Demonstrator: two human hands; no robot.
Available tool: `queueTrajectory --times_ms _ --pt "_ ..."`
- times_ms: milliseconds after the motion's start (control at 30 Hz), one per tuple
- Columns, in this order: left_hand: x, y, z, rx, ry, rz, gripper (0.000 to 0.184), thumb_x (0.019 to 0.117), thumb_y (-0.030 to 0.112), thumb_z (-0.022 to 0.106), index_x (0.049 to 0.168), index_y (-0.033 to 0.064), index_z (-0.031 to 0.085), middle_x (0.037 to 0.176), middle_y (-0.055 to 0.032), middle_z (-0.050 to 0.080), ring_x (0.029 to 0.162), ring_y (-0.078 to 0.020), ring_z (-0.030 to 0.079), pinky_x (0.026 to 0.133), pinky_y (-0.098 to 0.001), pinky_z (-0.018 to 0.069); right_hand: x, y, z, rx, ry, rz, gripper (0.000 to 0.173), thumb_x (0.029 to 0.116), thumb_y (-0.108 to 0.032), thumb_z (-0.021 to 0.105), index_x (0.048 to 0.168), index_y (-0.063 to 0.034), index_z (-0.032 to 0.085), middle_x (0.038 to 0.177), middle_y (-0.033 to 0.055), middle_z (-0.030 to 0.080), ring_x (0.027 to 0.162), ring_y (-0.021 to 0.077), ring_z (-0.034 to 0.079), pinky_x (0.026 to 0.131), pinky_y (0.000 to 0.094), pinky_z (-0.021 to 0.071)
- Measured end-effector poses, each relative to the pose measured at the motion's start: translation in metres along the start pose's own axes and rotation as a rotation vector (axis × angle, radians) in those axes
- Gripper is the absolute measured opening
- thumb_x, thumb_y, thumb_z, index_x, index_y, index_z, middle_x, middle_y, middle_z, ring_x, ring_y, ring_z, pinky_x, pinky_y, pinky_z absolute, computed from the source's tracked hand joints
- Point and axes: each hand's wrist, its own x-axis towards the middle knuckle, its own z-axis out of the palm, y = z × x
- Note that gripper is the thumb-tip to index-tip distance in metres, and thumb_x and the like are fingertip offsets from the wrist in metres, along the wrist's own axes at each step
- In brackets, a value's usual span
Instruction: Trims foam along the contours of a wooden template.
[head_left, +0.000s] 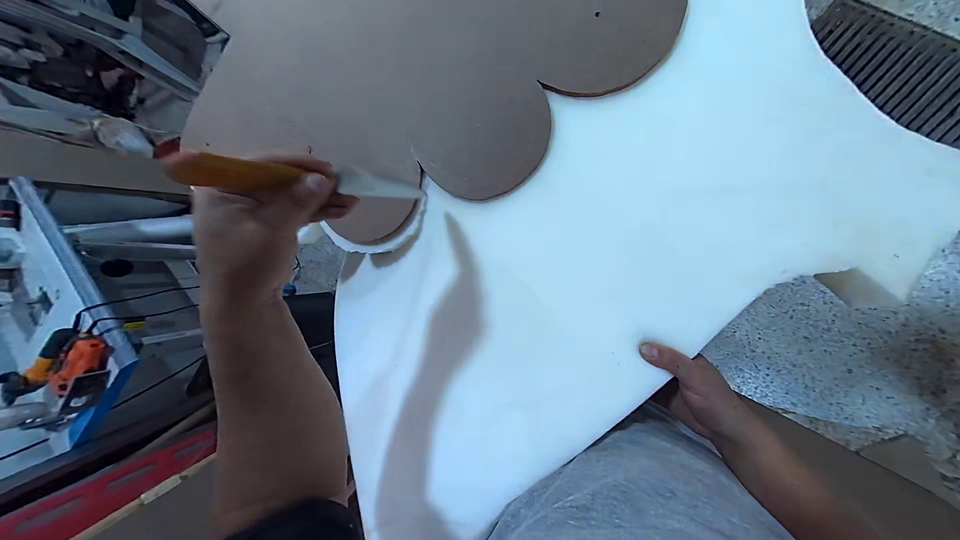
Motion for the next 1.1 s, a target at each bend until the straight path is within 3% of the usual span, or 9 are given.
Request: queueTrajectory --times_ms 67,133,267,467,600,767,933,1100 --pt "-0.002 -0.019 0.000 0.012 -0.086 -0.016 0.024 0.0969 0.022 0.071 0.115 0.0067 0.068 0.109 -0.0062 0.075 0.093 -0.0221 0.076 0.085 -0.0391 0.0656 -0.002 0.003 0.003 0.001 0.026 -0.010 0.054 0.0858 -0.037 0.082 0.125 -0.0061 0.062 0.105 0.0172 0.074 0.092 0.0269 0.075 0.081 0.0458 0.0641" --pt "0.000 -0.036 0.004 0.030 -0.071 0.035 0.026 0.0960 0.029 0.072 0.109 0.0074 0.068 0.106 -0.0062 0.076 0.092 -0.0219 0.076 0.084 -0.0394 0.0657 -0.004 0.004 0.006 0.003 0.045 -0.018 0.054 0.0857 -0.036 0.082 0.125 -0.0056 0.062 0.105 0.0181 0.073 0.091 0.0274 0.075 0.079 0.0460 0.0645" --pt "0.010 -0.052 0.008 0.133 -0.043 0.143 0.019 0.0951 0.023 0.065 0.104 0.0068 0.068 0.103 -0.0040 0.076 0.088 -0.0165 0.075 0.082 -0.0373 0.0646 -0.004 0.005 0.008 -0.012 0.074 -0.043 0.051 0.0855 -0.035 0.082 0.123 -0.0060 0.063 0.103 0.0174 0.074 0.089 0.0259 0.075 0.076 0.0438 0.0648" --pt "0.017 -0.035 0.016 0.498 -0.063 0.099 0.020 0.0917 0.032 0.064 0.103 0.0173 0.072 0.103 0.0013 0.075 0.092 -0.0081 0.071 0.083 -0.0366 0.0587 -0.007 0.004 0.009 -0.040 0.088 -0.055 0.047 0.0892 -0.032 0.077 0.126 -0.0068 0.062 0.106 0.0160 0.074 0.092 0.0240 0.075 0.080 0.0428 0.0641" --pt "0.020 -0.025 0.032 0.565 -0.076 0.175 0.018 0.0924 0.027 0.064 0.101 0.0143 0.073 0.100 0.0006 0.075 0.090 -0.0023 0.069 0.080 -0.0270 0.0572 -0.006 0.001 0.007 -0.028 0.073 -0.047 0.046 0.0902 -0.029 0.077 0.126 -0.0063 0.061 0.106 0.0173 0.073 0.092 0.0251 0.075 0.079 0.0437 0.0643" --pt "0.021 -0.035 0.038 0.528 -0.030 0.188 0.018 0.0932 0.027 0.063 0.101 0.0146 0.074 0.101 0.0009 0.075 0.090 -0.0036 0.070 0.081 -0.0281 0.0578 -0.007 -0.003 0.006 -0.015 0.047 -0.048 0.045 0.0898 -0.029 0.078 0.125 -0.0063 0.062 0.106 0.0183 0.073 0.090 0.0264 0.075 0.077 0.0438 0.0648" --pt "0.027 -0.087 0.038 0.270 0.003 0.069 0.027 0.0937 0.028 0.066 0.106 0.0050 0.071 0.102 -0.0060 0.076 0.088 -0.0146 0.073 0.084 -0.0395 0.0622 -0.006 -0.002 0.003 -0.023 0.021 -0.046 0.044 0.0895 -0.030 0.078 0.124 -0.0072 0.062 0.105 0.0167 0.073 0.091 0.0249 0.075 0.078 0.0430 0.0646" --pt "0.031 -0.084 0.049 0.227 0.001 0.014 0.023 0.0960 0.023 0.065 0.108 0.0051 0.070 0.102 -0.0044 0.076 0.087 -0.0132 0.074 0.084 -0.0359 0.0628 -0.008 -0.005 0.003 -0.025 0.035 -0.042 0.046 0.0887 -0.031 0.079 0.125 -0.0068 0.062 0.106 0.0171 0.073 0.092 0.0257 0.075 0.080 0.0432 0.0643"
